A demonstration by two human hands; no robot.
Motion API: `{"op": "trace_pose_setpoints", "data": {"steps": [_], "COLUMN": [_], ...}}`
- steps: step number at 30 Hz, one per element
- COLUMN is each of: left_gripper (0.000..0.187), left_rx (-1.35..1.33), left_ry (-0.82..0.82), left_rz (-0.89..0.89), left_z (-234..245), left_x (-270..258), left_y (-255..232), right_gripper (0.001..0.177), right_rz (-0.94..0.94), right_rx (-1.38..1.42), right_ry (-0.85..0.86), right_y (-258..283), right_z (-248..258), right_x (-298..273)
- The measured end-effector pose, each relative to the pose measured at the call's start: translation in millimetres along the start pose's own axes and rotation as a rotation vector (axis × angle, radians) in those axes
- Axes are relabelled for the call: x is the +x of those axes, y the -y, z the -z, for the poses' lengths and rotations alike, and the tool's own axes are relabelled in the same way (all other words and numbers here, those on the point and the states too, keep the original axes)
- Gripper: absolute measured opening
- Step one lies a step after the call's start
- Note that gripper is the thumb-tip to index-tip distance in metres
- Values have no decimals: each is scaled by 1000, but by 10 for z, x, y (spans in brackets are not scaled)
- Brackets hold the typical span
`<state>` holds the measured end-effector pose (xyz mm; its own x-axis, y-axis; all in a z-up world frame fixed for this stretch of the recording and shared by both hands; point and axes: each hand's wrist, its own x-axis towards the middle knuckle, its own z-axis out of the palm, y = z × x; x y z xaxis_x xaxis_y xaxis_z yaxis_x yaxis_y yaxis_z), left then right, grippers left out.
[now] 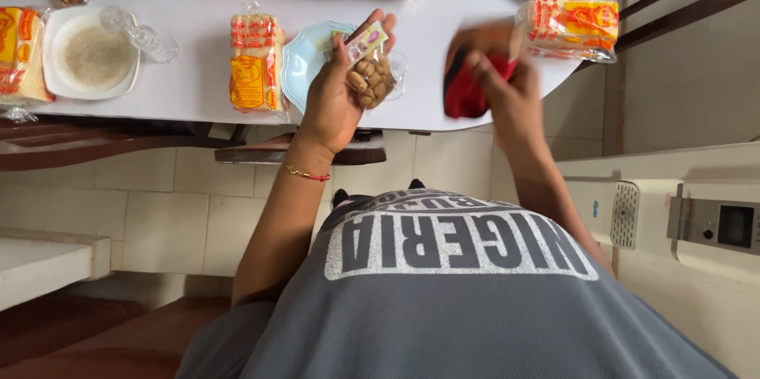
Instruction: Sort small packaged snack bags on a table and place them into a patterned cloth bag.
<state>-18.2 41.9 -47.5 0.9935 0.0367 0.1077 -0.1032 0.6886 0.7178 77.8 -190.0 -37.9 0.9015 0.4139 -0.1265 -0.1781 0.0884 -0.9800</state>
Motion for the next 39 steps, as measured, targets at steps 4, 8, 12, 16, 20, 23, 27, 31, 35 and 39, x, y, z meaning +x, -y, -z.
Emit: {"op": "trace_pose_setpoints", "data": {"steps": [4, 8, 12, 16, 20, 23, 27, 31, 35, 39], "left_gripper": [77, 74, 78, 77, 80, 80, 81, 73, 74, 75], "left_rx": [123, 184, -83, -168, -199, -205, -89, -174, -154, -65], "left_ry": [-89, -168, -149, -146, -132, -72, 13, 101, 90, 79], "left_rz": [22, -5, -53, -99, -95, -73, -120, -148, -70, -18], "left_z": [-40, 41, 260, 227, 136, -5, -299, -400, -376, -525], "left_x": [100, 214, 70, -46, 19, 94, -17, -109, -110, -113], "left_y": [245, 447, 222, 45, 158, 180, -127, -239, -11, -2], "right_gripper": [44, 38, 35, 33, 35, 35, 28, 35, 32, 31], "right_rz": [350, 667, 890, 604, 693, 905, 831, 647, 858, 940], "right_rx": [-114, -933, -974, -968, -729, -721, -840, -263, -671, -690], "right_ry": [47, 232, 493, 337, 192, 242, 83, 179, 113, 197], "right_y": [189, 181, 261, -2, 273, 220, -430, -100, 380, 209], "right_z": [-392, -725, -599, -306, -587, -733, -422, -228, -430, -361], "right_x": [59, -124, -239, -48, -129, -166, 190, 24, -247, -160]}}
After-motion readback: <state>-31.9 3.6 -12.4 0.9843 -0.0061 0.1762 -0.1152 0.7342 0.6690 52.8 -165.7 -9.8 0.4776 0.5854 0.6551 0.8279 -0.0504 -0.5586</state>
